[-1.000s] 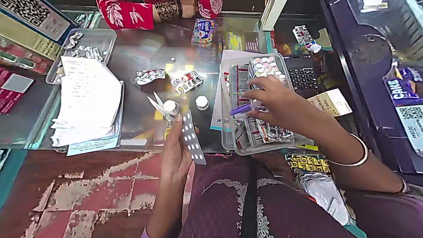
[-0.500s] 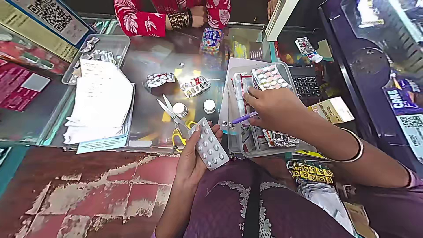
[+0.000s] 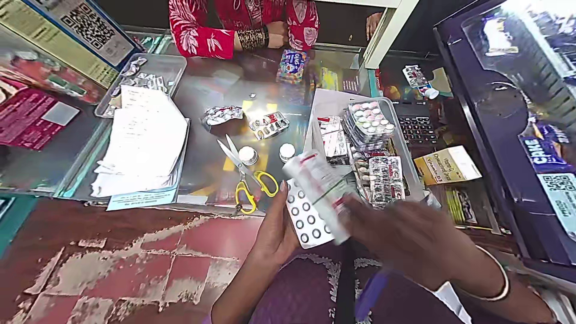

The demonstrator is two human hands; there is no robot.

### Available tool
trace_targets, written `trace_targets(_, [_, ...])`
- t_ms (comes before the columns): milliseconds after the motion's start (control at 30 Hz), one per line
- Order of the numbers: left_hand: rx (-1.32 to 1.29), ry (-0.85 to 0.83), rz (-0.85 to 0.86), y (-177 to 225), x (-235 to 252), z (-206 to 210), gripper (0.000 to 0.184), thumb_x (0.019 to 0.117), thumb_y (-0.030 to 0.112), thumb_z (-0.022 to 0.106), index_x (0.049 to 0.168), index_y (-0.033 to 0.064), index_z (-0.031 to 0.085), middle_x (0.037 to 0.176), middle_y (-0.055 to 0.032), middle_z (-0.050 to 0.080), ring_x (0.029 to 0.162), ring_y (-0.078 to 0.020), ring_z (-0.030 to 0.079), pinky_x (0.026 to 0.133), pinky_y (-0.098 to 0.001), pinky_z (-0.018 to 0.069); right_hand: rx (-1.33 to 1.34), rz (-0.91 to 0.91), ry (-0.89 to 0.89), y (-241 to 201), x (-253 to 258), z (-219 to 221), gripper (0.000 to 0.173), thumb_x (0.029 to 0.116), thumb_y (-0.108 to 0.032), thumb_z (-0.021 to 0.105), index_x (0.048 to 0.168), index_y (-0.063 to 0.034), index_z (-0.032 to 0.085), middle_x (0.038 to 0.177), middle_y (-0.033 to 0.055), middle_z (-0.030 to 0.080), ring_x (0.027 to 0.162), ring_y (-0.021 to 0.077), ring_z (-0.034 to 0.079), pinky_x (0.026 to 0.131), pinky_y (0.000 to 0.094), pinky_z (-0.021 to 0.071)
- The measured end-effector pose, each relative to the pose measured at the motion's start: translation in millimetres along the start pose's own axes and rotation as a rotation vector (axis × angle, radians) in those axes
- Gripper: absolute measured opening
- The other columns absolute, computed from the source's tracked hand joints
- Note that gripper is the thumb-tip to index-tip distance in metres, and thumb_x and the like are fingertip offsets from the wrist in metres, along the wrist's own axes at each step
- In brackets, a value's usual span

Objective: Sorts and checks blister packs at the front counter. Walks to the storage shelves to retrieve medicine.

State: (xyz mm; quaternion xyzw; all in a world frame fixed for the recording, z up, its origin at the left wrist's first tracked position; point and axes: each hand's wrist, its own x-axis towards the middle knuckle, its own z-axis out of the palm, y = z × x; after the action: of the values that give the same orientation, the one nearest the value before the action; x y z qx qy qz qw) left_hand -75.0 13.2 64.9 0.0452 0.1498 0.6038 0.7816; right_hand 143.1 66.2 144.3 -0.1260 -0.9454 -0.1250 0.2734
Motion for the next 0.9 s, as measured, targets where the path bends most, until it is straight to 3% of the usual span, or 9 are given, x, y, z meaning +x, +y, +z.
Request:
trace_targets(67, [-0.018,-0.052,-0.006,-3,1,0,0.071,0.0860,0.050,0.075,0.134,0.0009,0.060,0.125,-0.0213,0.069,0.119,-0.0317,0.067,0.103,-0.0440,0.0546,0.009,-0.199,-0.113,-10,-2,7,0.033,0.1058,-0.005,0.039,0.129,-0.0066,0.063,0.120,0.0116,0.071,0.062,0.0158,0.053,0.052,0.0297,0.0381])
trace_targets(167, [-0.002,0.069,0.059,-4,1,5,0.040,0.1003,0.026,0.059,0.131,0.0004,0.059,0.117,-0.0196,0.072,0.106,-0.0281,0.073,0.093,-0.0392,0.0602,0.113,-0.278,-0.150,-10,-6,17,0.031,0.1056,-0.008,0.041,0.126,-0.0063,0.065,0.123,0.0127,0.070,0.067,0.0161,0.060,0.053,0.0278,0.0430])
trace_targets(300, [-0.004,0.123,0.073,-2,1,0,0.031,0.1022,0.014,0.053,0.130,0.0020,0.059,0.112,-0.0168,0.075,0.101,-0.0271,0.075,0.092,-0.0390,0.0613,0.159,0.166,-0.037,18,-9,12,0.030,0.1072,-0.035,0.050,0.115,-0.0125,0.068,0.115,0.0120,0.073,0.062,0.0202,0.063,0.048,0.0312,0.0451])
trace_targets(333, [-0.001,0.128,0.071,-1,0,-2,0.031,0.1012,0.014,0.055,0.129,0.0029,0.060,0.111,-0.0158,0.075,0.101,-0.0266,0.075,0.091,-0.0385,0.0614,0.114,0.320,-0.051,33,-7,10,0.035,0.0994,-0.036,0.059,0.116,-0.0095,0.073,0.118,0.0170,0.073,0.061,0.0262,0.067,0.045,0.0380,0.0475])
trace_targets(433, [-0.015,0.130,0.050,-1,-1,-5,0.032,0.0986,0.015,0.060,0.128,0.0031,0.062,0.108,-0.0149,0.076,0.099,-0.0249,0.075,0.090,-0.0371,0.0617,0.026,0.649,-0.277,83,4,10,0.060,0.0902,-0.046,0.071,0.130,-0.0026,0.067,0.133,0.0241,0.063,0.082,0.0408,0.070,0.058,0.0571,0.0531])
trace_targets(500, [-0.016,0.149,0.047,0,-2,-6,0.030,0.0982,0.015,0.061,0.125,0.0023,0.063,0.106,-0.0148,0.075,0.096,-0.0232,0.076,0.088,-0.0356,0.0622,0.014,0.746,-0.425,100,9,17,0.064,0.0875,-0.045,0.079,0.135,-0.0044,0.063,0.131,0.0228,0.063,0.086,0.0429,0.069,0.064,0.0617,0.0534])
trace_targets(667, [-0.037,0.262,0.055,0,-6,-9,0.022,0.1020,0.012,0.047,0.109,0.0022,0.065,0.103,-0.0158,0.077,0.092,-0.0222,0.077,0.083,-0.0339,0.0633,-0.037,0.911,-0.573,94,24,23,0.074,0.0854,-0.046,0.082,0.141,-0.0058,0.056,0.124,0.0278,0.059,0.077,0.0451,0.066,0.061,0.0618,0.0511])
trace_targets(767, [-0.056,0.310,0.048,1,-8,-9,0.030,0.1058,0.014,0.036,0.110,0.0017,0.063,0.101,-0.0153,0.077,0.092,-0.0218,0.077,0.083,-0.0331,0.0635,-0.043,0.971,-0.606,92,28,25,0.088,0.0847,-0.050,0.081,0.152,-0.0087,0.043,0.118,0.0302,0.059,0.079,0.0479,0.064,0.061,0.0629,0.0489])
trace_targets(900, [-0.044,0.351,0.078,1,-6,-17,0.025,0.1046,0.016,0.042,0.113,0.0029,0.062,0.104,-0.0171,0.075,0.093,-0.0242,0.076,0.080,-0.0359,0.0641,-0.079,0.999,-0.649,89,36,27,0.094,0.0845,-0.054,0.079,0.157,-0.0126,0.037,0.114,0.0300,0.060,0.081,0.0477,0.064,0.061,0.0622,0.0479])
